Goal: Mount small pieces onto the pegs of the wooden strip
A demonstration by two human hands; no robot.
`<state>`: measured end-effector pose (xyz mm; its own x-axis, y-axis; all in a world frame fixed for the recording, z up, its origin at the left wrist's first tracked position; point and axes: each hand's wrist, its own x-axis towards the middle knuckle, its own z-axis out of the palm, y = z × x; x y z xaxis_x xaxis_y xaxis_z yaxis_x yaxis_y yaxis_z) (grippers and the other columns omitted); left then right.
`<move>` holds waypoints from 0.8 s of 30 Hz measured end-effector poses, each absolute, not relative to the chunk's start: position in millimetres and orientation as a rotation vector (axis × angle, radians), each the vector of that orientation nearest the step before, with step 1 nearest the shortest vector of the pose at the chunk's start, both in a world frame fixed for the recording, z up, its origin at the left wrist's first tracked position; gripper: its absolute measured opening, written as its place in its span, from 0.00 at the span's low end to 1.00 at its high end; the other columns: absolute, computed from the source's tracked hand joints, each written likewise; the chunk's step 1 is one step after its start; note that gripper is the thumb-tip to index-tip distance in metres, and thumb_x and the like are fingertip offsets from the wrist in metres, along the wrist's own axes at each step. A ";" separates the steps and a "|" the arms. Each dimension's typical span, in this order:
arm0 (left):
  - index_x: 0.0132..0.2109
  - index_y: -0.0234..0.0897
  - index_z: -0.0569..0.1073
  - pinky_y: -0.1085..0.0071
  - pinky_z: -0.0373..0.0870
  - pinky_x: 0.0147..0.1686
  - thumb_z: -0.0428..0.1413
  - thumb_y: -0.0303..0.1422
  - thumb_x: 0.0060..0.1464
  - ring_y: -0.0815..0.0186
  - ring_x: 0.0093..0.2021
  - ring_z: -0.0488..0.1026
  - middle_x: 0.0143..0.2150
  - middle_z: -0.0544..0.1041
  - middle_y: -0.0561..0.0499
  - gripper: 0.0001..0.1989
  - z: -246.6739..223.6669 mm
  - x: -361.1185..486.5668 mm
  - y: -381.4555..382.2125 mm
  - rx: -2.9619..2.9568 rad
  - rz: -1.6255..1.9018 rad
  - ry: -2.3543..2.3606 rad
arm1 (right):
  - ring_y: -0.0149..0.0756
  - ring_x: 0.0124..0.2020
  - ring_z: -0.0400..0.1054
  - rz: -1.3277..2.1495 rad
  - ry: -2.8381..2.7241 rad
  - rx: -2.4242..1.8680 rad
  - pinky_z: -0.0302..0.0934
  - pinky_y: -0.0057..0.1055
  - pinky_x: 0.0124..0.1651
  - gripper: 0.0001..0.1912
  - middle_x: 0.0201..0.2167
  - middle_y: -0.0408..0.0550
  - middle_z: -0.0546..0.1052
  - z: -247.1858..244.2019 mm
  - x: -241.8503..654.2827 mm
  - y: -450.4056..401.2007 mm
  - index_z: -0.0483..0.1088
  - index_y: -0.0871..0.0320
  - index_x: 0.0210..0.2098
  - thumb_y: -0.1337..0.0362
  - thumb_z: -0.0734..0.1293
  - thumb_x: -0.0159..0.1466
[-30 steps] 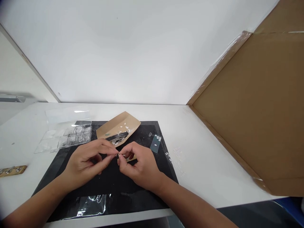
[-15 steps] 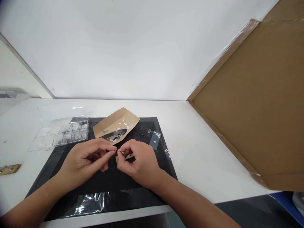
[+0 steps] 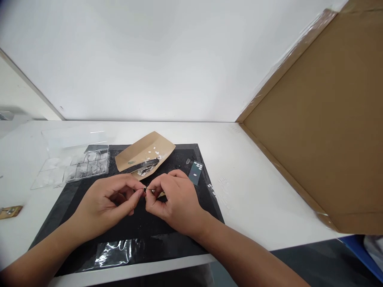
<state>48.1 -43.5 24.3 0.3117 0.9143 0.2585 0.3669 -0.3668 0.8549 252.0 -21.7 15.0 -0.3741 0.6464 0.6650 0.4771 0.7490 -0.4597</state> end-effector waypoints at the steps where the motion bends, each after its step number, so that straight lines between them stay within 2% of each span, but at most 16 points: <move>1: 0.40 0.37 0.80 0.81 0.73 0.21 0.58 0.29 0.64 0.74 0.23 0.74 0.33 0.79 0.51 0.05 24.9 48.2 -43.6 1.900 1.003 1.133 | 0.27 0.24 0.72 0.221 -2.045 -0.834 0.65 0.33 0.41 0.08 0.23 0.35 0.77 14.8 252.1 -21.5 0.66 0.53 0.32 0.72 0.67 0.63; 16: 0.41 0.37 0.80 0.82 0.69 0.23 0.58 0.24 0.63 0.75 0.26 0.71 0.31 0.76 0.54 0.06 30.0 46.4 -45.1 2.137 1.031 1.084 | 0.28 0.22 0.69 0.214 -2.070 -0.799 0.65 0.34 0.41 0.07 0.21 0.34 0.74 13.3 254.5 -22.7 0.67 0.53 0.33 0.71 0.67 0.64; 24: 0.46 0.39 0.80 0.78 0.74 0.30 0.58 0.24 0.64 0.72 0.31 0.75 0.39 0.81 0.50 0.08 29.9 42.5 -44.6 2.254 1.016 1.066 | 0.27 0.21 0.68 0.208 -2.088 -0.811 0.64 0.33 0.39 0.07 0.20 0.33 0.74 15.2 256.3 -23.9 0.67 0.53 0.33 0.71 0.67 0.64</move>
